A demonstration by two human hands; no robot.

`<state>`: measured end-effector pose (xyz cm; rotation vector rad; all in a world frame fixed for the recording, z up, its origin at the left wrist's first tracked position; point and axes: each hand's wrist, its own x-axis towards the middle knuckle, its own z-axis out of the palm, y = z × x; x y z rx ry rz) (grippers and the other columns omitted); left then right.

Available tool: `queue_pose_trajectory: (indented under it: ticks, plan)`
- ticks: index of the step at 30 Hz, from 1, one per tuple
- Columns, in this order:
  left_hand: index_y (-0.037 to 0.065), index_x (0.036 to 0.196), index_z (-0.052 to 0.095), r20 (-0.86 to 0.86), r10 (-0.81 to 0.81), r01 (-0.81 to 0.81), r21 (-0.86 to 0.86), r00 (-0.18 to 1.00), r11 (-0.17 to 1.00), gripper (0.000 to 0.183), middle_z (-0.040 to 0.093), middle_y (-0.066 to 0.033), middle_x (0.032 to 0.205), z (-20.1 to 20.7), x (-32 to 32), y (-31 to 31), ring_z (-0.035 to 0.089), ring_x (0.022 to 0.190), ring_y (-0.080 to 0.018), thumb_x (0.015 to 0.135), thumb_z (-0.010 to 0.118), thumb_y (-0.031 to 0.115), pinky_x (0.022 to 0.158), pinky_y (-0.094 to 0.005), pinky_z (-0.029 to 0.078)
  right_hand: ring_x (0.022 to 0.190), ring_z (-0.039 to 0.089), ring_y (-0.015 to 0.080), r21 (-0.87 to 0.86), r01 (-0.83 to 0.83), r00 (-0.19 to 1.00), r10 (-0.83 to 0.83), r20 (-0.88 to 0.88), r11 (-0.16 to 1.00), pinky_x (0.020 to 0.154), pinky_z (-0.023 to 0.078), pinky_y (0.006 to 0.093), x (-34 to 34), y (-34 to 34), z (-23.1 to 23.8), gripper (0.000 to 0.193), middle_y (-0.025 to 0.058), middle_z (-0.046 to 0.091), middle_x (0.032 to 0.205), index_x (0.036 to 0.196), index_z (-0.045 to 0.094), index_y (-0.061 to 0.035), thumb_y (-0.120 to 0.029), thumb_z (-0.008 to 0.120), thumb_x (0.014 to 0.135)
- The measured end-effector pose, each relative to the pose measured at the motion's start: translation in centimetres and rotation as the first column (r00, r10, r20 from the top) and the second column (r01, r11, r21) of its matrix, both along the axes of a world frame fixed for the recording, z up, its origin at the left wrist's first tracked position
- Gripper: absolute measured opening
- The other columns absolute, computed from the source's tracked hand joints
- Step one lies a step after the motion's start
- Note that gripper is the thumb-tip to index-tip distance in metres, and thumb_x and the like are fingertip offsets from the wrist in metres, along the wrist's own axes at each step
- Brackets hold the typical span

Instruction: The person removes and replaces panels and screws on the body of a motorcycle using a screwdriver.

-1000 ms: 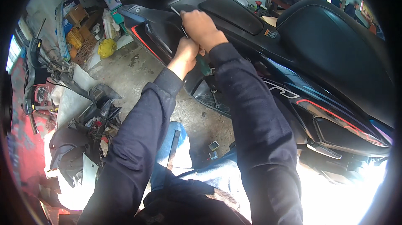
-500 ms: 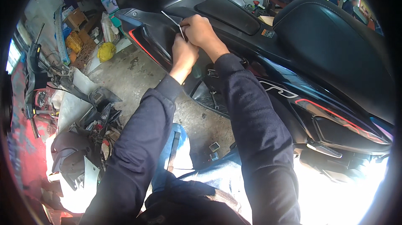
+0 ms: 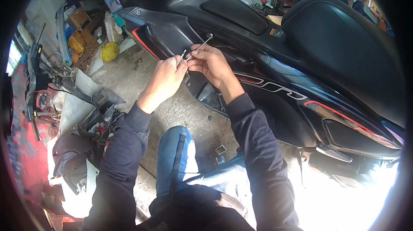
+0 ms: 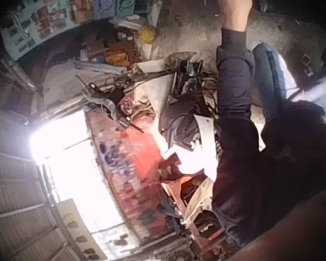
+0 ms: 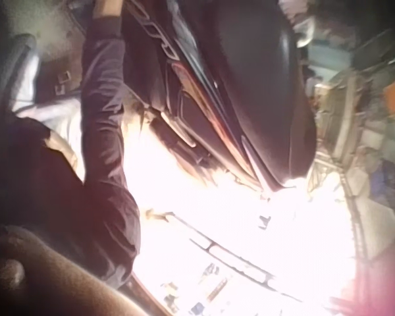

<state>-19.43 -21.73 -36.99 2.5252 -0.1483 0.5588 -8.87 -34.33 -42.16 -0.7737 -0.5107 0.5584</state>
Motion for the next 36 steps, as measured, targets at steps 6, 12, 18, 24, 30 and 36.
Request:
queue_pose_trajectory:
  ticks: [6,12,18,24,30,36]
  plan:
    - [-0.004,0.083,0.055,0.021,0.007,-0.007,-0.025,1.0,1.0,0.025,0.059,-0.0262,0.071,-1.1,-0.1,0.2,0.061,0.072,-0.0424,0.093,0.047,0.017,0.06,-0.0451,0.046,0.07,0.067,0.0198,-0.022,-0.011,1.0,0.011,0.012,1.0,0.067,0.057,0.0288,0.2,0.1,-0.1,0.023,0.0137,0.064,0.087,0.109,0.048,0.0063,-0.003,0.052,0.088]
    - [-0.005,0.083,0.055,0.034,0.017,-0.017,0.001,0.999,1.0,0.025,0.059,-0.0261,0.071,-1.2,0.3,0.1,0.061,0.072,-0.0417,0.093,0.047,0.017,0.06,-0.0447,0.046,0.069,0.067,0.0201,-0.035,-0.001,1.0,0.001,0.017,0.999,0.066,0.057,0.0297,0.6,0.1,0.0,0.025,0.0142,0.064,0.086,0.11,0.048,0.0078,-0.002,0.052,0.088]
    - [-0.003,0.08,0.055,0.053,0.003,-0.003,0.005,0.999,1.0,0.023,0.06,-0.023,0.069,-0.9,-0.2,-0.7,0.063,0.067,-0.0375,0.089,0.059,0.018,0.056,-0.0419,0.047,0.07,0.062,0.0151,0.05,0.039,0.998,-0.036,-0.044,0.998,0.066,0.052,0.0276,0.7,0.3,-0.8,0.023,0.0102,0.063,0.085,0.11,0.051,0.0063,-0.009,0.049,0.093]
    - [-0.002,0.082,0.059,0.226,-0.128,-0.008,0.519,0.966,0.854,0.03,0.063,-0.0199,0.072,-0.9,0.0,0.4,0.065,0.067,-0.0358,0.091,0.056,0.026,0.053,-0.0406,0.051,0.07,0.059,0.011,0.05,0.093,0.993,-0.089,-0.079,0.994,0.064,0.048,0.0263,0.6,0.6,-0.9,0.024,0.0065,0.064,0.08,0.107,0.057,0.0023,-0.017,0.049,0.096]
    - [0.001,0.087,0.061,-0.172,-0.404,-0.134,-0.984,0.898,0.12,0.035,0.052,-0.0008,0.061,-1.3,1.4,1.8,0.042,0.042,-0.0031,0.096,0.05,0.033,0.038,-0.0177,0.032,0.075,0.061,0.0122,0.068,0.114,0.987,-0.106,-0.118,0.991,0.072,0.052,0.0284,0.3,1.1,-0.7,0.022,0.0073,0.066,0.092,0.108,0.057,-0.0003,-0.016,0.051,0.095]
    - [-0.002,0.084,0.061,-0.242,-0.36,-0.226,-0.97,0.901,0.087,0.059,0.051,0.0004,0.064,-1.8,0.1,0.7,0.034,0.041,-0.0004,0.092,0.048,0.054,0.036,-0.0159,0.026,0.074,0.061,0.0119,0.126,0.094,0.977,-0.068,-0.2,0.987,0.07,0.05,0.0269,1.3,1.1,-1.2,0.017,0.0078,0.066,0.093,0.104,0.06,-0.0024,-0.013,0.059,0.09]
